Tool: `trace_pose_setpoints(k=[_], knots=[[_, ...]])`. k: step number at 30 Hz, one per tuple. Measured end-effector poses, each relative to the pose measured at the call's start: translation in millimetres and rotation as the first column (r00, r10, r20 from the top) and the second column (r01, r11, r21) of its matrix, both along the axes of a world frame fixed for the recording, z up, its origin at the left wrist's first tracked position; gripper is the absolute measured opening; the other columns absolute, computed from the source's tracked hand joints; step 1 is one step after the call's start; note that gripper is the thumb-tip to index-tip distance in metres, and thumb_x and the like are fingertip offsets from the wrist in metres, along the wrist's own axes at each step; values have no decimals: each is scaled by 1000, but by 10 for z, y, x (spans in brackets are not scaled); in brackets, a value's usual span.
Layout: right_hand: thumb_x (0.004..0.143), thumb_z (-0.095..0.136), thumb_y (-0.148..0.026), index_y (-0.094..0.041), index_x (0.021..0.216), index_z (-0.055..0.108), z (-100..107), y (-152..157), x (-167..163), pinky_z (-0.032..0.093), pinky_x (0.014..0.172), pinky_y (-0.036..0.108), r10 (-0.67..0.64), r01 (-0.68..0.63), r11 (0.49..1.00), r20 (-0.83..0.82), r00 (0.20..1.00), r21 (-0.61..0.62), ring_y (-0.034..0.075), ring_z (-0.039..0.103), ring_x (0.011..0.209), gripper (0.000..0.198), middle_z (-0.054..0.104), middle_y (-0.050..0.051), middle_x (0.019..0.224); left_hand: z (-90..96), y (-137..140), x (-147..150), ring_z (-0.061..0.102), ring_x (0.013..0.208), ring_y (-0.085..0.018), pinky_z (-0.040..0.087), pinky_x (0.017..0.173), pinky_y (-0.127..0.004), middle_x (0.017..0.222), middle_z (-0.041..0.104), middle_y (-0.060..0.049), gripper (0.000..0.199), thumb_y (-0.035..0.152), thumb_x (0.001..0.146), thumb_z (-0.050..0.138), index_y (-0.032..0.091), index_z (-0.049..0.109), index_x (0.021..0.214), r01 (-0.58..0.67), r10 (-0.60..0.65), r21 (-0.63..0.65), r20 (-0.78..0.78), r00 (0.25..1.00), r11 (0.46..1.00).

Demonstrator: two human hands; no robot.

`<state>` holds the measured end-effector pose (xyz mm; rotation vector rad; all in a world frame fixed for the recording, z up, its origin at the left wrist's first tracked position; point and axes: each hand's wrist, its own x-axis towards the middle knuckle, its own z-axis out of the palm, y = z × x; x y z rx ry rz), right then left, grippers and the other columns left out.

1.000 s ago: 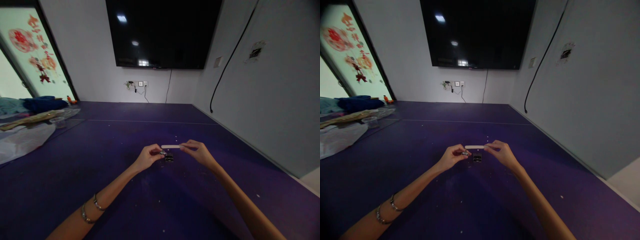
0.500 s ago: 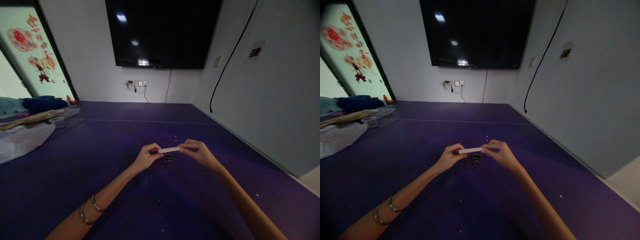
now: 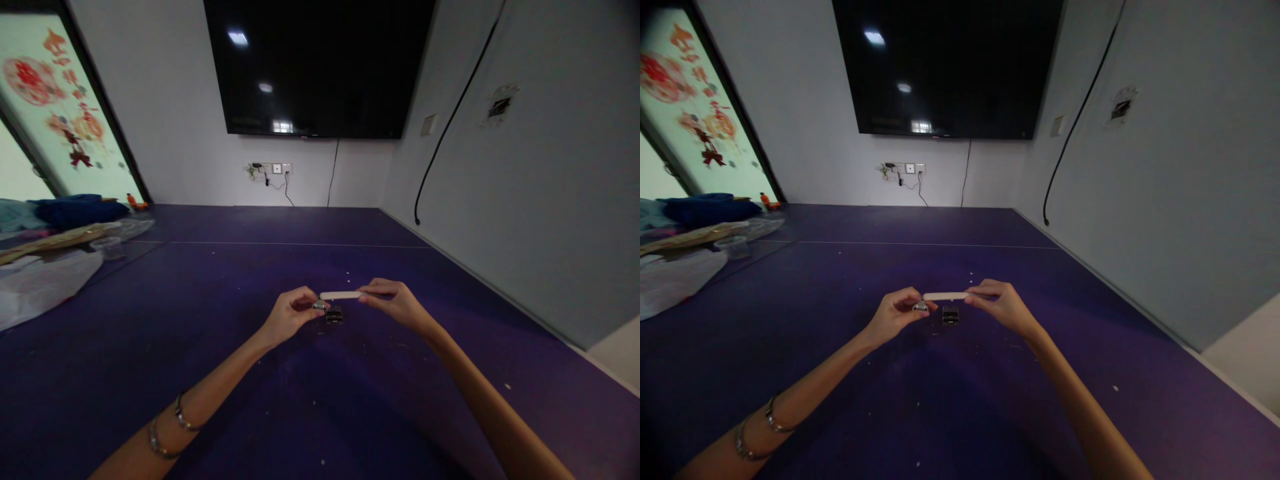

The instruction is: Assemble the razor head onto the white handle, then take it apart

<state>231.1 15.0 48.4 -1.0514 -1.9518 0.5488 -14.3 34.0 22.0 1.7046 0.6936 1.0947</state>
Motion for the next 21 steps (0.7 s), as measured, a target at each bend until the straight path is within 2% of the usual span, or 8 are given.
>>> trace_pose_setpoints(k=[6,10,16,21], knots=[[77,63,-39,-20,89,73,1,8,21,43,64,27,75,-75,996,1,997,-45,16,58,73,25,65,5,80,5,-13,2,63,70,-13,48,68,-26,73,68,-1,13,18,67,71,14,60,73,-46,47,34,-14,999,998],[77,63,-41,-20,88,73,-10,23,50,43,65,27,32,-33,999,-4,999,-40,16,58,73,26,65,5,79,21,-38,15,65,74,-15,49,71,-28,80,71,-4,12,19,69,70,14,59,72,7,-7,-21,22,1000,1000],[77,63,-42,-20,89,72,-11,25,69,42,62,27,92,-91,994,11,996,-68,16,57,71,27,64,5,78,39,-55,27,64,71,-13,49,70,-26,74,69,-1,12,16,66,71,15,62,72,-30,30,-11,20,999,999],[76,63,-42,-20,86,73,-36,49,97,43,66,28,51,-52,997,-10,999,-57,17,58,75,26,65,5,80,41,-55,33,65,75,-14,49,74,-28,79,71,-4,10,17,68,70,14,61,73,20,-17,-50,57,998,999]])
